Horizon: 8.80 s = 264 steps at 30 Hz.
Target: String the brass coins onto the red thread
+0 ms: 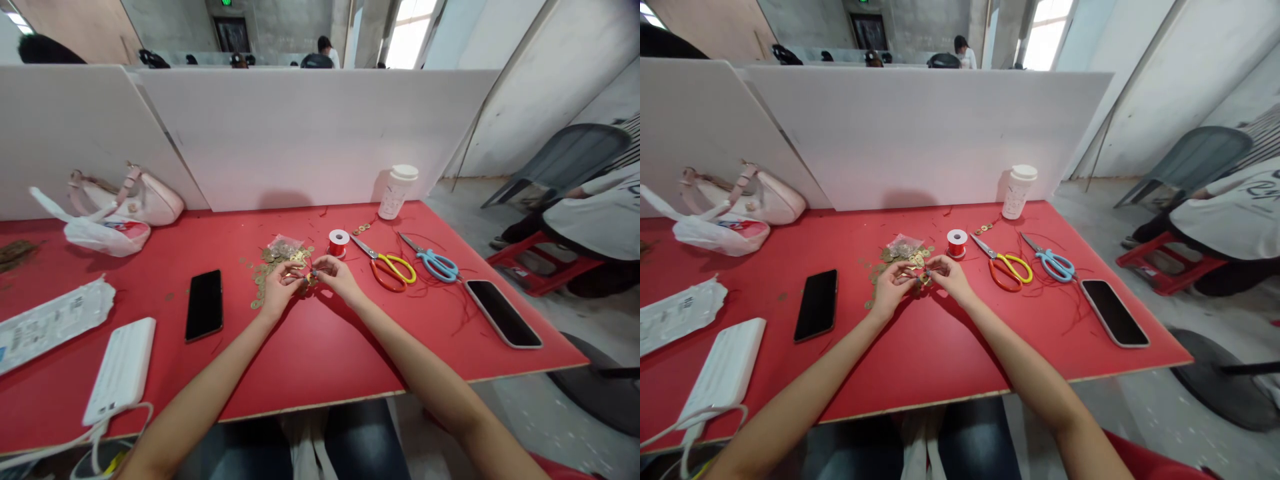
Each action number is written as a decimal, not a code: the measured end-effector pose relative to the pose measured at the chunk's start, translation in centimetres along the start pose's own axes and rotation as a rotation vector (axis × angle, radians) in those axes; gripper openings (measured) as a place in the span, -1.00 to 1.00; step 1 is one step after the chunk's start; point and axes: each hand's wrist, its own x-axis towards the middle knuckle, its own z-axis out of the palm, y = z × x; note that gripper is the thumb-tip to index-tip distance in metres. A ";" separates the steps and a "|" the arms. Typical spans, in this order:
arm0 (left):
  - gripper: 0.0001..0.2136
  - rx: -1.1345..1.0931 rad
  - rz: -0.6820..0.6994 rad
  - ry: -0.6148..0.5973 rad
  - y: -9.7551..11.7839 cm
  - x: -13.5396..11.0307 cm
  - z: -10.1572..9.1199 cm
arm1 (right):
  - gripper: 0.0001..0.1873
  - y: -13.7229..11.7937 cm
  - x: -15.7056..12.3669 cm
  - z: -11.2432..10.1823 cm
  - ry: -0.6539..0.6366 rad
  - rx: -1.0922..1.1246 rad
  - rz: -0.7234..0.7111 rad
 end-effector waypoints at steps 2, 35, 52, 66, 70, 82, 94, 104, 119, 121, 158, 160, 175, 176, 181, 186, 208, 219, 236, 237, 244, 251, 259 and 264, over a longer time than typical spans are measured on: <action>-0.63 -0.007 -0.011 0.005 0.0 0.1 -0.1 | -0.81 -0.2 -0.1 0.1 -0.015 0.013 0.019; -0.72 -0.053 -0.066 -0.051 0.1 -0.3 -0.1 | -0.87 -1.6 -0.3 0.7 0.057 -0.206 -0.164; -0.73 -0.089 -0.074 -0.097 0.9 -0.8 0.5 | -0.84 -1.8 -0.2 0.2 0.119 -0.247 -0.160; -0.71 -0.155 -0.163 -0.212 0.9 -1.2 0.7 | -0.59 -2.3 -0.2 -0.1 -0.021 0.140 0.022; -0.67 -0.137 -0.086 0.069 -0.1 -0.3 0.1 | -0.70 -0.8 -0.2 0.5 -0.053 0.015 0.041; -0.67 -0.223 -0.103 0.258 -1.5 0.3 0.6 | -0.75 0.8 -0.5 0.7 -0.146 -0.207 0.107; -0.71 -0.096 -0.083 0.119 -0.1 -0.5 1.0 | -0.83 -0.5 -0.1 0.1 -0.053 -0.277 -0.054; -0.72 0.022 -0.030 0.026 0.3 -0.7 1.2 | -0.89 -0.6 0.0 0.0 0.057 -0.411 -0.190; -0.69 0.004 -0.058 0.035 0.1 -0.8 1.1 | -0.94 -0.8 0.0 0.2 0.094 -0.294 -0.171; -0.68 -0.014 -0.073 0.027 -0.1 -0.9 1.1 | -0.89 -1.0 0.1 0.2 0.089 -0.238 -0.153; -0.74 0.002 -0.121 -0.058 0.4 -1.3 1.8 | -0.89 -1.2 -0.2 0.2 -0.002 -0.393 -0.178; -0.74 -0.011 -0.126 -0.081 0.5 -1.3 1.9 | -0.89 -1.2 -0.1 0.2 0.010 -0.369 -0.147; -0.72 0.001 -0.083 -0.028 0.4 -0.8 1.3 | -0.70 -1.6 -0.3 0.0 -0.036 0.139 0.122; -0.72 -0.006 -0.083 -0.028 0.4 -0.9 1.4 | -0.72 -1.8 -0.4 0.0 -0.045 0.136 0.099; -0.73 -0.002 -0.069 -0.017 0.3 -0.9 1.4 | -0.70 -2.4 -0.4 -0.1 -0.060 0.104 0.031; -0.71 0.002 -0.064 -0.020 0.2 -0.8 1.2 | -0.60 -1.4 -0.3 -0.3 -0.082 0.175 0.079; -0.71 0.018 -0.056 -0.134 0.1 -1.5 1.8 | -0.63 -1.6 0.1 -0.2 0.185 0.201 0.109; -0.76 -0.005 -0.055 -0.077 0.5 -1.5 1.8 | -0.79 -1.9 -0.2 0.4 0.047 -0.172 -0.041; -0.76 -0.008 -0.031 -0.074 0.9 -1.9 2.0 | -0.78 -2.2 -0.2 0.2 0.039 0.059 0.065; -0.76 0.009 -0.020 -0.064 0.8 -1.9 1.9 | -0.77 -2.2 -0.2 0.2 0.044 0.092 0.078; -0.77 0.064 0.010 -0.013 0.5 -1.4 1.7 | -0.79 -2.5 -0.1 -0.4 -0.014 0.130 0.022; -0.75 0.028 -0.042 -0.093 0.2 -1.5 1.7 | -0.85 -2.9 -0.3 -0.6 -0.024 -0.300 -0.234; -0.75 0.011 -0.083 -0.186 -0.3 -1.6 1.7 | -0.85 -3.0 -0.5 -0.3 -0.045 -0.147 -0.165; -0.74 -0.039 -0.142 -0.238 -0.1 -1.9 1.7 | -0.83 -3.0 -0.7 -0.1 -0.034 -0.017 -0.110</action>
